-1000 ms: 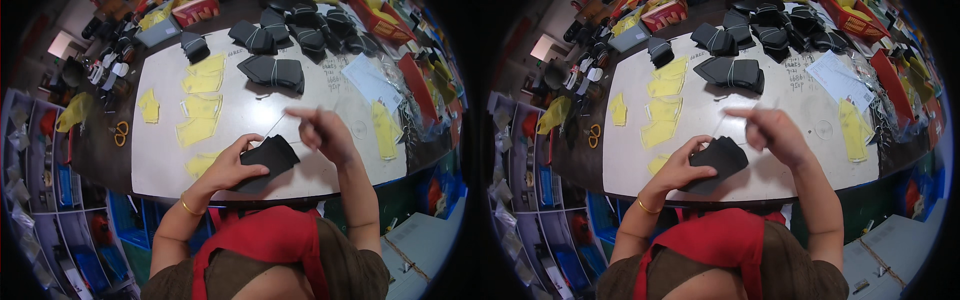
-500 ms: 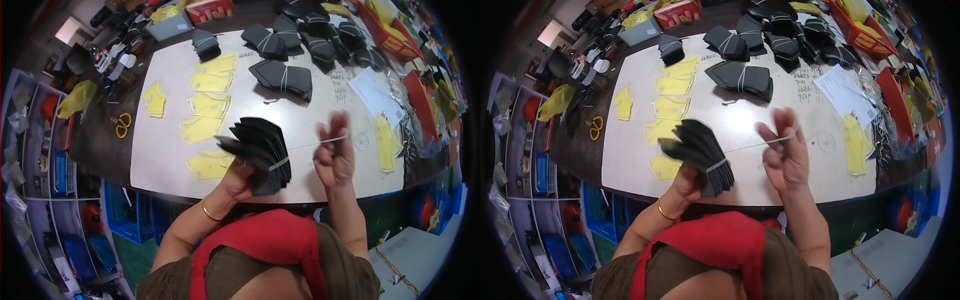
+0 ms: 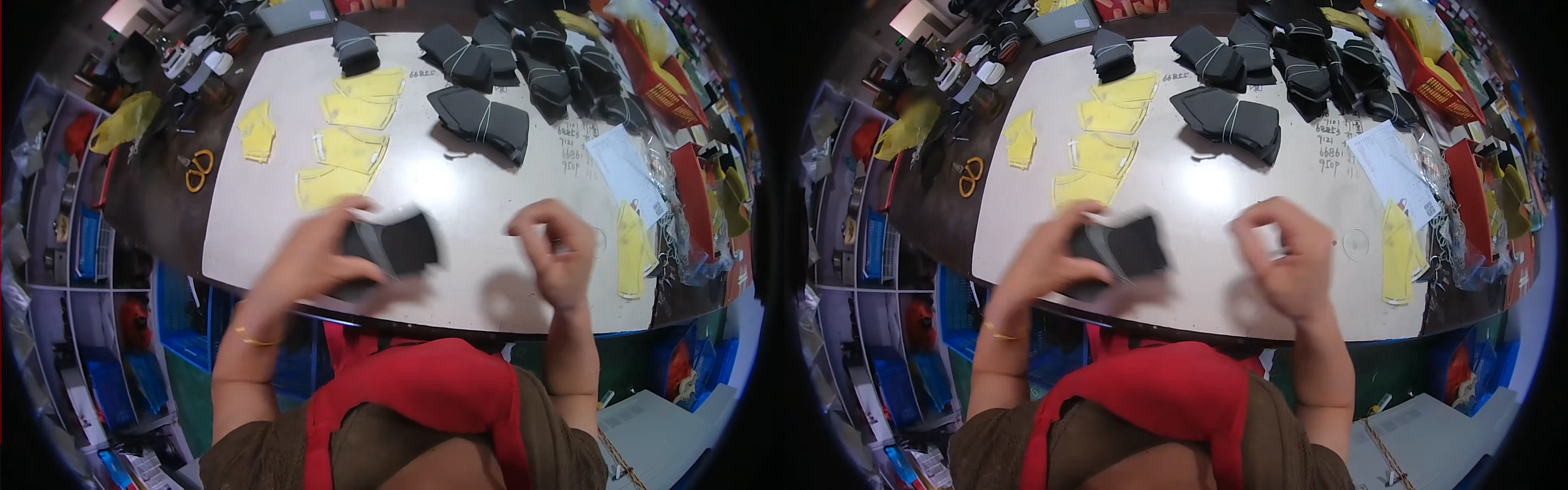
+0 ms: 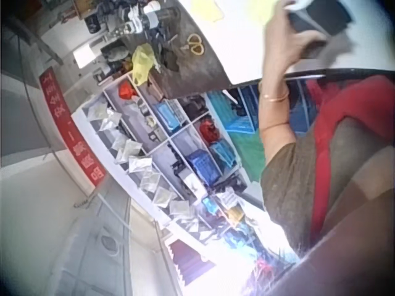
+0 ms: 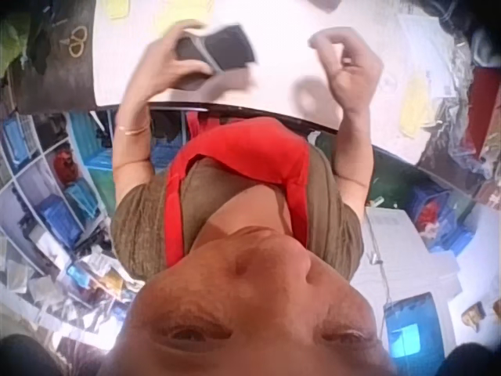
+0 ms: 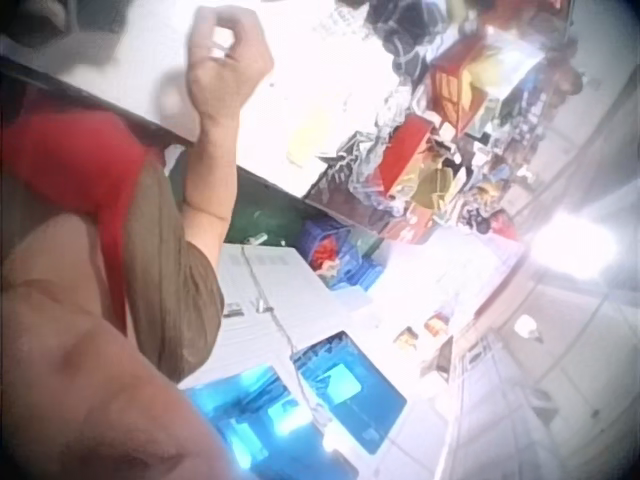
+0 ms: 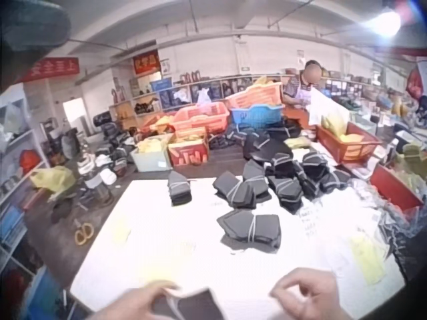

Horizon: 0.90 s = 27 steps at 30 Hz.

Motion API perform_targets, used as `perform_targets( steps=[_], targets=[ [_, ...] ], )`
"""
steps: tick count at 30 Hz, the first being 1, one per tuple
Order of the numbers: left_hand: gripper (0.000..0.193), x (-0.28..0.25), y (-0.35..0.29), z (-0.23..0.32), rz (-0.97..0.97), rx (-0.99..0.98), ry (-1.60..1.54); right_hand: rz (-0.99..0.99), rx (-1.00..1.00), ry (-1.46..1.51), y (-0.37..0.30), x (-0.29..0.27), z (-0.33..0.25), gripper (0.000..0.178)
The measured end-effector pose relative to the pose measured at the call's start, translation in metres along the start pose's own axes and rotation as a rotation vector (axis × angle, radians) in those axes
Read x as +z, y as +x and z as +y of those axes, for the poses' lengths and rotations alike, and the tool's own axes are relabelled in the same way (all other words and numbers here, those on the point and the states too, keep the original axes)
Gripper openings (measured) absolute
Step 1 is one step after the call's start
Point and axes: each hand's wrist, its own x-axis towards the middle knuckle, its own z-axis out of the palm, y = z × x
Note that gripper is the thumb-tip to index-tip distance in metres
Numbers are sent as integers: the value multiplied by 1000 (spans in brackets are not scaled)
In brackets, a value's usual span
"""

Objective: The recorder is sorting and organizing shoe upper components and applying glue or marking lines on them using a small applicator.

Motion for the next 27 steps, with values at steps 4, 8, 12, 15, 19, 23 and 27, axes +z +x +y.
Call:
perform_targets(
  steps=[4,8,12,15,19,23,27],
  targets=[
    [47,-110,-38,-155,703,-302,-155,58,309,41,18,-57,33,14],
    [59,-166,-88,-271,1030,-503,-170,13,280,-249,82,-69,69,21],
    [61,-154,-75,-242,729,-706,603,27,342,-429,174,-45,119,40],
    [54,-146,-66,-208,815,-747,973,49,441,-736,233,-2,115,65],
    [35,-128,-31,-147,805,-4,595,-120,579,-891,264,37,131,82],
    [25,-84,17,-93,596,252,387,-123,405,-669,263,31,129,65],
    [42,-25,91,-51,309,78,-668,61,70,-382,220,49,67,44]
  ],
)
